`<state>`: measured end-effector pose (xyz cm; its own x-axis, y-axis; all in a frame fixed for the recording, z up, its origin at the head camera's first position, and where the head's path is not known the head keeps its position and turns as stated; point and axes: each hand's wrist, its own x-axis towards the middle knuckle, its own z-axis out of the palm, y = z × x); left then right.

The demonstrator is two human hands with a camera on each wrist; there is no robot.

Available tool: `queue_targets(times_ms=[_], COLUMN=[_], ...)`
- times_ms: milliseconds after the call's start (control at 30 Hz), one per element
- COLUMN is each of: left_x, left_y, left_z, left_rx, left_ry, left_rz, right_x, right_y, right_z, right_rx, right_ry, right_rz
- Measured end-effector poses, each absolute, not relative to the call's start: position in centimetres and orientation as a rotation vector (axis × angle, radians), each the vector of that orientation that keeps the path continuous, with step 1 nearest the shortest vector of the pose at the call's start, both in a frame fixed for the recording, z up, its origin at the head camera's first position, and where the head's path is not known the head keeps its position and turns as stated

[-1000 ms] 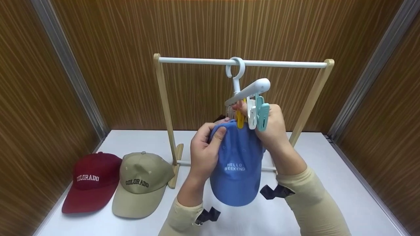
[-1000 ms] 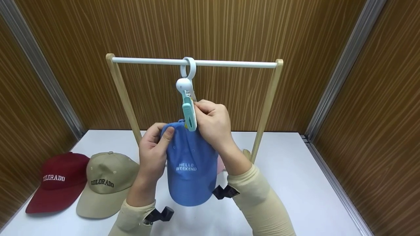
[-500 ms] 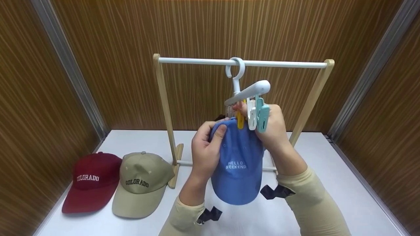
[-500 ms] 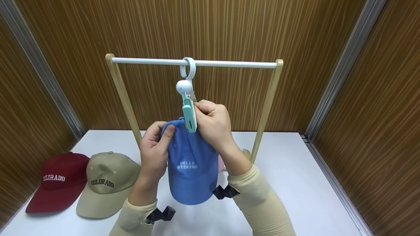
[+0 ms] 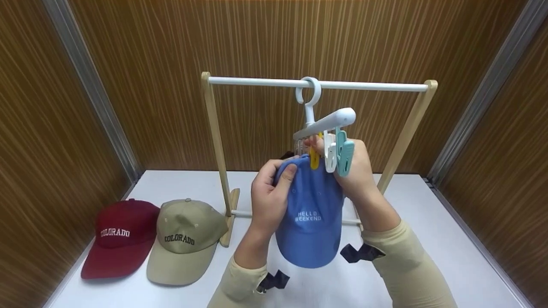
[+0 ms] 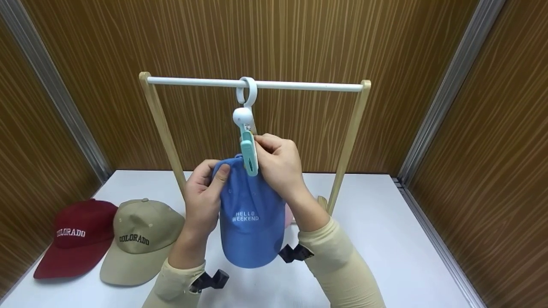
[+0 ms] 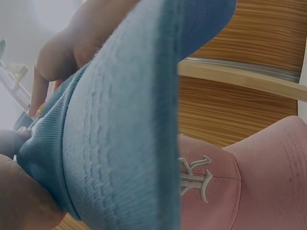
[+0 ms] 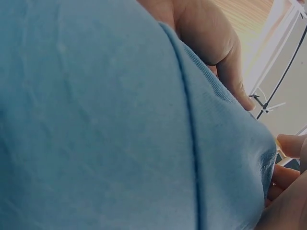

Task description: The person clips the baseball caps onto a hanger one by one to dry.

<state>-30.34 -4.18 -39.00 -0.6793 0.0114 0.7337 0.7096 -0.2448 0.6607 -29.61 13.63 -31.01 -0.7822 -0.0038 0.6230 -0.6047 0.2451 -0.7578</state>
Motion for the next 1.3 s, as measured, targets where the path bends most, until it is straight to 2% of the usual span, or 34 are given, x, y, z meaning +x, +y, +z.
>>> queue_targets(times_ms=[233,500,1300], left_x=[-30.4,-30.4,-31.0], left_y=[-4.2,-4.2,-5.0], left_z=[-39.0,-39.1,-40.0], left_rx=[-0.881,-0.874,-0.913], left_ry=[-1.542,-1.566,-1.605], left_rz=[-1.984,-1.982,-1.949], right_x=[-29.6,-29.2,-27.8], right_y=[13.7,13.4,13.5], right_z=[-31.4,-32.0,-36.9], right_rx=[0.523,0.316,0.532], right_ry=[-2.020,-2.078,-1.963], right_rz=[1.622,1.553,1.415])
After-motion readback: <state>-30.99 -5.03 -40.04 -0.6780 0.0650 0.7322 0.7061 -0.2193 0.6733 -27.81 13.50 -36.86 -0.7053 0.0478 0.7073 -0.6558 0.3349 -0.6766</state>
